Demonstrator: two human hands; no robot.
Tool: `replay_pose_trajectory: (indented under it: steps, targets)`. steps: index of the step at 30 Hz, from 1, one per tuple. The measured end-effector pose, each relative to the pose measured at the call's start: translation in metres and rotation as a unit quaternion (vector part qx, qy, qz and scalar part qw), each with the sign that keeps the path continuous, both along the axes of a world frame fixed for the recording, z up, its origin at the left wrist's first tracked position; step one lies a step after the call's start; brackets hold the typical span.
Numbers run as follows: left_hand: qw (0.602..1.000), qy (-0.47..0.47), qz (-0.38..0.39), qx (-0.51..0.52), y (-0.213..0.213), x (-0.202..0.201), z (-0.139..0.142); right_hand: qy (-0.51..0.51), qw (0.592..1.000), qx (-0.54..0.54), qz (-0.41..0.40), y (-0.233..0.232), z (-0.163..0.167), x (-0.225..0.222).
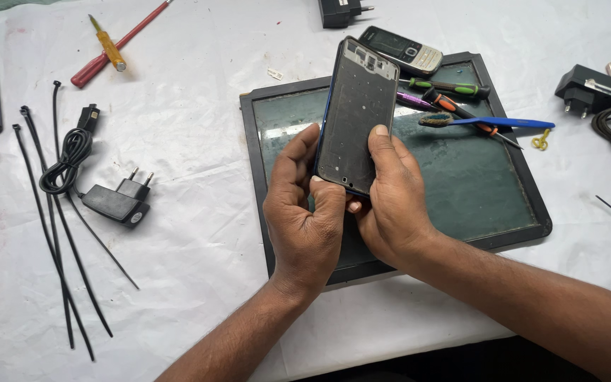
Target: The person handles a charger and cable on the workbench, then removes the back cover from a smartphone and works on the exposed battery and internal components, using a small screwdriver to unscrew and pry at parts inside the phone body.
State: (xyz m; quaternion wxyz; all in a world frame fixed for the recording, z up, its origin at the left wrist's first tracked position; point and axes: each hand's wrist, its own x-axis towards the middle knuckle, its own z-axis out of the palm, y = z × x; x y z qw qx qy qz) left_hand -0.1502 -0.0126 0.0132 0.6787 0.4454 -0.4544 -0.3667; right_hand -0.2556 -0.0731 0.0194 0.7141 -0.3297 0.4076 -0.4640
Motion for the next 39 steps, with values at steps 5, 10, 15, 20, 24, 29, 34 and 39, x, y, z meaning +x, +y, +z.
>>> replay_pose_trajectory:
  steps: [5, 10, 15, 20, 24, 29, 34, 39]
  targets:
    - [0.999, -0.031, 0.011, 0.007, -0.001, -0.010, -0.002, -0.079, 0.996, 0.026, -0.014, 0.001, 0.005, 0.003]
    - [0.999, -0.044, 0.000, 0.009, 0.000, -0.018, 0.000, -0.063, 0.997, 0.046, -0.004, 0.003, 0.012, -0.001]
    - [0.998, -0.043, 0.007, 0.042, 0.002, -0.027, 0.003, -0.051, 0.996, 0.076, 0.005, 0.006, 0.016, -0.003]
    - [0.998, -0.052, 0.007, 0.044, 0.002, -0.029, 0.009, -0.062, 0.996, 0.069, 0.007, 0.006, 0.010, -0.007]
    - [0.995, -0.077, -0.021, 0.061, 0.005, -0.022, 0.020, -0.038, 0.998, 0.051, 0.006, -0.002, 0.004, -0.012]
    - [0.913, -0.382, 0.077, -0.121, 0.003, 0.026, 0.043, -0.053, 0.980, 0.125, 0.145, -0.026, 0.006, -0.031]
    - [0.797, -0.591, -0.021, -0.120, -0.016, 0.071, 0.063, -0.024, 0.941, 0.184, 0.283, -0.028, 0.011, -0.043]
    - [0.785, -0.602, -0.087, -0.114, -0.022, 0.072, 0.078, -0.046, 0.925, 0.163, 0.340, -0.033, 0.027, -0.059]
